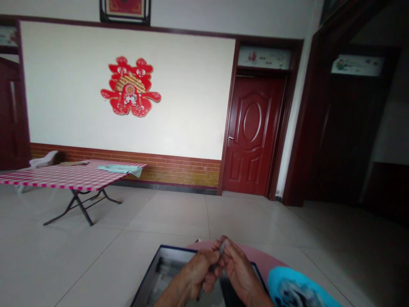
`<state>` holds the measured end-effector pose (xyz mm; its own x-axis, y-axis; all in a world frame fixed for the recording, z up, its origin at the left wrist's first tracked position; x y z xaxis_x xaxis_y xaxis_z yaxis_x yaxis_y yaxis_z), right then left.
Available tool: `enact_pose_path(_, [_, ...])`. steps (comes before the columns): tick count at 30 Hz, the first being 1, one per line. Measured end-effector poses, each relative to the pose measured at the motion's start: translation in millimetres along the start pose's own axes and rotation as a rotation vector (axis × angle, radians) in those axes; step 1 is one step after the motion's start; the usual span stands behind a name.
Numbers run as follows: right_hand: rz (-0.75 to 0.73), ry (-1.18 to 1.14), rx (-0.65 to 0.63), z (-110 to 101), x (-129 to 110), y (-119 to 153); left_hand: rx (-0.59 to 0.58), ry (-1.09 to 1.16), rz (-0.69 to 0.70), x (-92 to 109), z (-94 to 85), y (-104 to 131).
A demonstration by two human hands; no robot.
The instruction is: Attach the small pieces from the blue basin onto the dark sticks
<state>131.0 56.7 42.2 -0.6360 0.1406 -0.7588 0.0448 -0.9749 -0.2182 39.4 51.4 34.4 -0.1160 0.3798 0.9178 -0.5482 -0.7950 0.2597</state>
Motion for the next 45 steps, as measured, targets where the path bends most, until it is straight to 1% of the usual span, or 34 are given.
enact_pose_path(2, [-0.008, 0.005, 0.007, 0, 0, 0, 0.003, -0.017, 0.02, 1, -0.4, 0])
enact_pose_path(7, [-0.005, 0.016, 0.026, 0, 0, 1, -0.019, -0.035, 0.001, -1, -1.1, 1])
enact_pose_path(13, [-0.024, 0.025, 0.033, -3, 2, 0, 0.026, -0.056, 0.018, 0, 0.2, 1])
enact_pose_path(17, [-0.029, 0.032, 0.055, -6, 6, -3, 0.06, -0.124, 0.098, 1, 0.0, -1])
enact_pose_path(21, [-0.024, 0.081, 0.126, -8, 5, -1, 0.111, -0.227, 0.179, 0, -1.7, -5])
enact_pose_path(25, [-0.006, 0.124, 0.201, -11, 5, 2, 0.216, -0.377, 0.231, -3, -6.3, -12])
enact_pose_path(28, [-0.003, 0.127, 0.225, -12, 6, 3, 0.294, -0.533, 0.358, 1, -7.6, -13])
enact_pose_path(30, [-0.004, 0.13, 0.214, -11, 6, 4, 0.302, -0.595, 0.404, 4, -7.1, -12])
enact_pose_path(32, [-0.013, 0.127, 0.189, -8, 4, 4, 0.271, -0.629, 0.372, 6, -7.1, -10])
enact_pose_path(35, [-0.016, 0.094, 0.163, -6, 0, 2, 0.211, -0.737, 0.302, 14, -10.6, -3])
enact_pose_path(38, [-0.027, 0.106, 0.217, -13, -4, -1, 0.237, -0.835, 0.293, 29, -24.3, 9])
enact_pose_path(40, [-0.088, 0.185, 0.257, -18, -9, -2, 0.262, -0.9, 0.299, 39, -35.6, 22])
enact_pose_path(42, [-0.16, 0.304, 0.268, -21, -13, -2, 0.274, -0.973, 0.292, 44, -45.2, 38])
enact_pose_path(45, [-0.23, 0.518, 0.229, -19, -15, 0, 0.265, -1.066, 0.279, 40, -53.8, 64])
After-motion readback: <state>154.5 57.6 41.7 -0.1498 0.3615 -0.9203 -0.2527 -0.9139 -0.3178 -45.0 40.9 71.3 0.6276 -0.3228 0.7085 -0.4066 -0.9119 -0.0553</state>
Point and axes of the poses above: each hand's wrist, its own y-axis away from the middle knuckle, its own z-axis out of the palm, x = y × z, the point moved 5 cm from there along -y, towards the middle knuckle, and after that the axes turned 6 degrees about -z, right-handed, at the moved point
